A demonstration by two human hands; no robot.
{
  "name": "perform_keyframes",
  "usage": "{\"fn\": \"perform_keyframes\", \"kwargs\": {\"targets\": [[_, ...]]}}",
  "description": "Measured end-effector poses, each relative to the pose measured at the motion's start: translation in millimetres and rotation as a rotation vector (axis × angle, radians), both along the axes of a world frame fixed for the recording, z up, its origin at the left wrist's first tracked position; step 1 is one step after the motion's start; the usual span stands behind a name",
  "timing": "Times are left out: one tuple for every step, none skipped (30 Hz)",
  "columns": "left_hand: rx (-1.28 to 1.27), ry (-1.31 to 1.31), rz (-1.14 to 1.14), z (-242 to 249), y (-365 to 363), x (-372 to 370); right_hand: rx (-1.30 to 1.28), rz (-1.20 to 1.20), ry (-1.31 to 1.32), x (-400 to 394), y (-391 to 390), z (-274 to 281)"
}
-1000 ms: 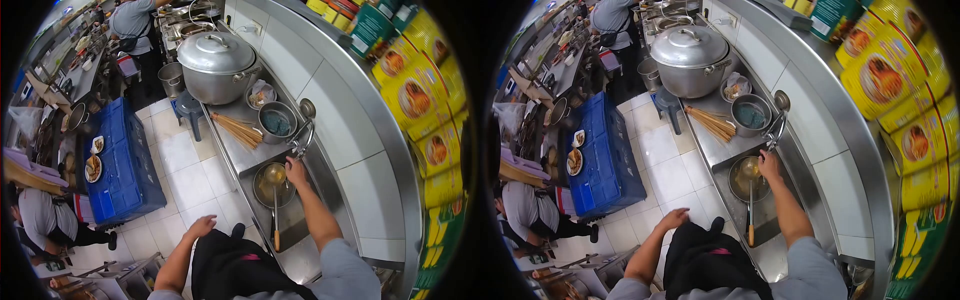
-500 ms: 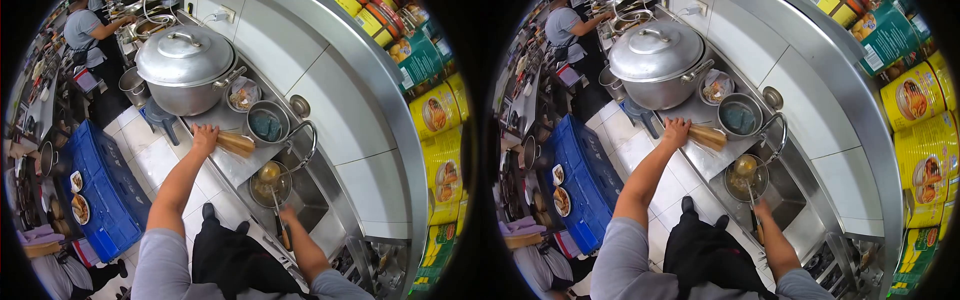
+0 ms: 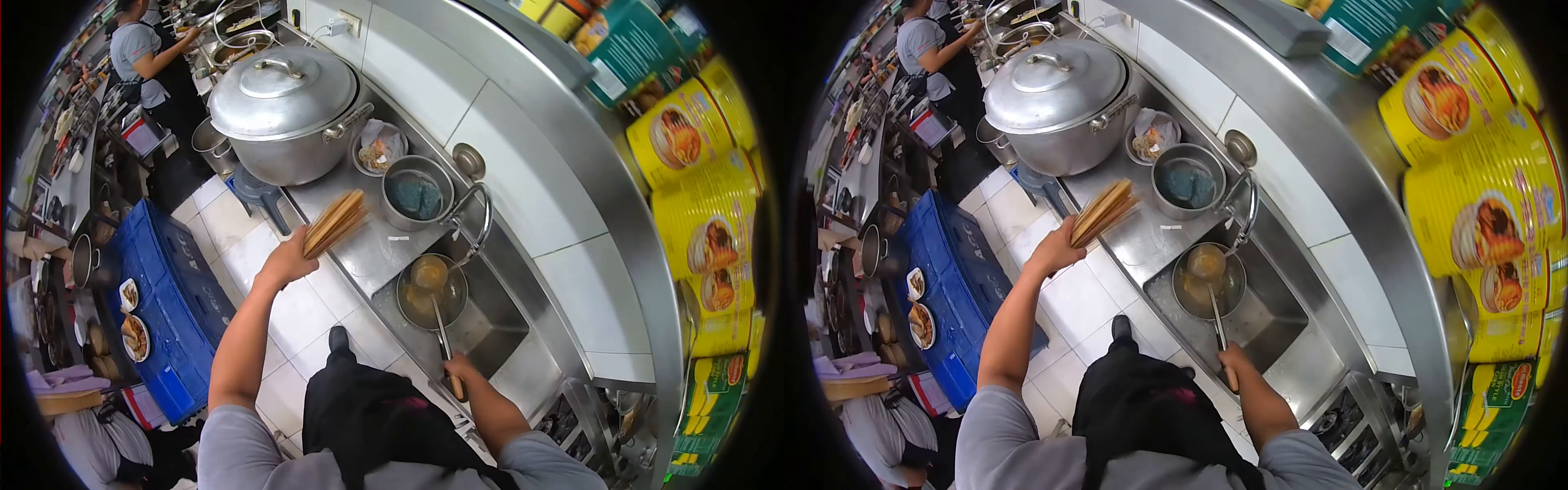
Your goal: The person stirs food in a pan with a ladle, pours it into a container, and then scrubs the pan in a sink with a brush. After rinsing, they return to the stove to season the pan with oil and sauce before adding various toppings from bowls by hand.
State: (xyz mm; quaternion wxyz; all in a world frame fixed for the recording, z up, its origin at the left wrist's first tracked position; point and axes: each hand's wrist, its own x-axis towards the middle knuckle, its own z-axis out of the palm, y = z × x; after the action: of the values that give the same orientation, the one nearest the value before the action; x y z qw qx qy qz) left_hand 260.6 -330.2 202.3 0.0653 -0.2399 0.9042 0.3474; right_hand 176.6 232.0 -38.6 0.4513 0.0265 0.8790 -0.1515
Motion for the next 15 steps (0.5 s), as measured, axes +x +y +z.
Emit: {"fn": "perform_keyframes", "kwargs": {"targets": [[-0.002,-0.006,-0.002,-5.8,12.0,9.6,-0.162,-0.287,-0.199,2.5,-6.6,11.4],[0.276,0.039,0.069,-10.6,26.2,18.8,-0.389,-0.581,-0.500,-3.5,-20.0,29.5],[0.555,0.081,0.139,-12.9,41.1,26.5,-0.522,-0.862,-0.697,-11.6,-40.2,61.6],[0.696,0.063,0.148,-2.8,62.3,29.9,-0.655,-1.147,-0.890,-17.1,-56.4,85.5],[0.701,0.129,0.114,-7.0,83.9,34.5,-0.661,-1.157,-0.889,-21.1,-67.9,90.9],[0.721,0.145,0.107,-18.5,102.9,35.9,-0.887,-1.157,-0.979,-24.7,-78.4,94.7],[0.740,0.160,0.099,-29.2,119.1,35.6,-1.117,-1.145,-1.065,-23.8,-80.6,97.7],[0.748,0.120,0.108,-30.3,133.2,32.1,-1.126,-1.147,-1.065,-19.3,-78.4,109.9],[0.757,0.080,0.116,-31.6,145.8,27.6,-1.014,-1.013,-1.068,-12.5,-73.4,123.7],[0.623,-0.059,0.066,-1.5,155.4,22.1,-0.899,-0.879,-1.065,-5.6,-69.7,140.6],[0.622,-0.056,0.064,-12.3,158.8,16.2,-0.902,-0.878,-1.062,1.9,-62.1,155.5],[0.366,-0.013,-0.098,-34.3,162.4,9.4,-0.882,-0.887,-1.040,12.4,-50.1,169.5],[0.107,0.030,-0.255,-45.6,166.9,4.8,-0.862,-0.896,-1.020,21.7,-38.8,179.2],[0.042,-0.162,-0.278,-30.3,177.9,-9.5,-0.862,-0.895,-1.018,28.0,-29.8,183.9],[0.042,-0.161,-0.279,-36.6,191.9,-16.2,-0.923,-0.896,-1.043,34.0,-21.7,187.3]]}}
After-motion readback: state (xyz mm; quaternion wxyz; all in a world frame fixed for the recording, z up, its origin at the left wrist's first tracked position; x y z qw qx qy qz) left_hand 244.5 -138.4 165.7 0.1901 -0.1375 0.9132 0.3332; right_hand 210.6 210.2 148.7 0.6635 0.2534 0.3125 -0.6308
